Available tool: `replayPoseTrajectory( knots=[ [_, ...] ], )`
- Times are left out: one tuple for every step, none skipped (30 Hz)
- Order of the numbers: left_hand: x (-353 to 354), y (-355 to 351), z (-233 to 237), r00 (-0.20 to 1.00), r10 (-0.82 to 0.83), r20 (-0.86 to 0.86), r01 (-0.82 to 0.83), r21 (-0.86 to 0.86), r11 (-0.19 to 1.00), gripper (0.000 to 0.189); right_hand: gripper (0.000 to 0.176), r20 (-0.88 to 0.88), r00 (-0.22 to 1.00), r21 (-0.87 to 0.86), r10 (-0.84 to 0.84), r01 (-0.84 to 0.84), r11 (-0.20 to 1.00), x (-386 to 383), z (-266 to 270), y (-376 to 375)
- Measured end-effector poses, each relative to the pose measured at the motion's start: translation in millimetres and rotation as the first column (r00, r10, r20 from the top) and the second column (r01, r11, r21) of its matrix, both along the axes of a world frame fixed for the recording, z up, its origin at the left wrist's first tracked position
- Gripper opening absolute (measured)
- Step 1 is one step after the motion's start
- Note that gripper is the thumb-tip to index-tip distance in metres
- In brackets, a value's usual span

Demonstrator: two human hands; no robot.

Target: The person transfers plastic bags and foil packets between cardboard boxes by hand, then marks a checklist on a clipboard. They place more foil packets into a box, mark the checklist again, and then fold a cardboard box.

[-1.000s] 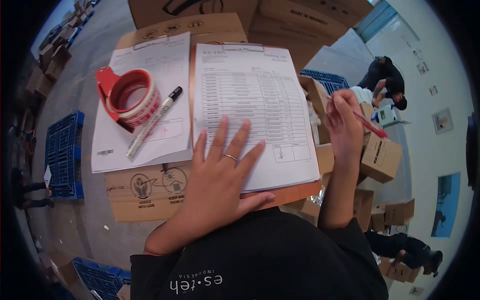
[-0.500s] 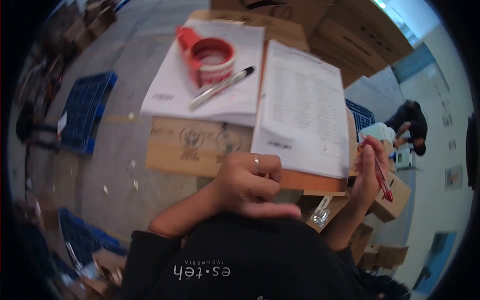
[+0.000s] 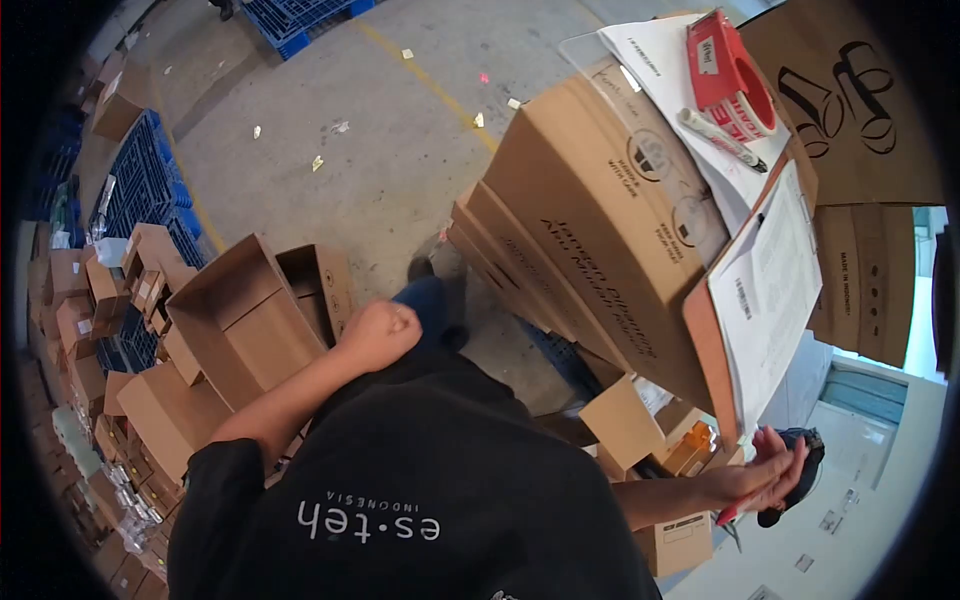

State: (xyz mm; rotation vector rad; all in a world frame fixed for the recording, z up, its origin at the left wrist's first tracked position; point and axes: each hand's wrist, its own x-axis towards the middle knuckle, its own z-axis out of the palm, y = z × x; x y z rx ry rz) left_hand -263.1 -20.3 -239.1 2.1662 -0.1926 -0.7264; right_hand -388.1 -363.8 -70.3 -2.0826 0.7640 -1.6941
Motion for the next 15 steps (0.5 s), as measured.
replayPoseTrajectory(
  knots=[
    [-7.1,21.1,-16.6,1.0,-0.007,-0.01,0.007,0.0,1.0,0.023,0.027,0.05,0.997,-0.055,-0.058,0.061,0.997,4.7,4.9,18.6],
    [-14.9,47.3,-36.4,0.996,-0.006,-0.085,-0.01,-0.193,0.981,0.022,0.027,0.126,0.992,-0.105,0.03,-0.017,0.994,2.1,5.9,21.7],
    [-20.3,67.6,-48.7,0.988,-0.016,-0.155,-0.045,-0.382,0.923,0.023,0.027,0.181,0.969,-0.118,0.17,-0.15,0.982,7.2,7.7,27.5],
    [-26.0,80.5,-48.1,0.987,0.104,-0.123,-0.14,-0.339,0.93,0.027,0.027,0.231,0.923,-0.139,0.308,-0.282,0.949,15.0,10.0,33.4],
    [-33.0,92.2,-44.6,0.972,0.221,-0.086,-0.236,-0.298,0.925,0.033,0.027,0.136,0.945,-0.131,0.298,-0.281,0.951,24.4,11.9,37.4],
    [-47.1,104.2,-43.9,0.853,0.413,-0.32,-0.483,-0.183,0.856,0.038,0.026,0.042,0.958,-0.127,0.285,-0.278,0.952,37.5,14.3,41.0],
    [-54.4,112.9,-42.6,0.647,0.569,-0.509,-0.667,-0.015,0.745,0.045,0.026,-0.036,0.982,-0.08,0.187,-0.19,0.979,57.5,18.4,57.7],
    [-53.0,124.6,-43.5,0.502,0.629,-0.594,-0.726,0.107,0.68,0.045,0.026,-0.127,0.979,-0.066,0.162,-0.171,0.983,73.6,19.4,69.0],
    [-48.0,137.2,-46.8,0.461,0.613,-0.642,-0.708,0.15,0.69,0.044,0.023,-0.214,0.969,-0.075,0.124,-0.143,0.987,92.7,21.2,83.4],
    [-34.7,148.8,-51.5,0.437,0.589,-0.68,-0.677,0.182,0.713,0.044,0.021,-0.3,0.951,-0.081,0.081,-0.11,0.991,112.2,21.8,99.0],
    [-21.7,159.2,-55.9,0.445,0.543,-0.712,-0.623,0.189,0.759,0.044,0.021,-0.254,0.955,-0.018,0.152,-0.162,0.987,130.9,16.8,108.4],
    [-5.4,173.4,-61.1,0.476,0.492,-0.729,-0.553,0.187,0.812,0.044,0.021,-0.207,0.954,0.047,0.219,-0.214,0.976,150.0,9.1,121.4],
    [16.1,183.4,-67.5,0.513,0.428,-0.744,-0.465,0.179,0.867,0.044,0.023,-0.186,0.957,0.11,0.224,-0.206,0.972,171.9,3.6,135.0],
    [35.6,193.9,-73.4,0.551,0.368,-0.749,-0.374,0.173,0.911,0.044,0.024,-0.205,0.947,0.083,0.248,-0.235,0.968,189.5,-3.4,135.5],
    [55.5,202.9,-77.2,0.581,0.299,-0.757,-0.278,0.16,0.947,0.044,0.025,-0.221,0.948,0.038,0.23,-0.227,0.973,208.7,-9.1,141.5]
  ],
)
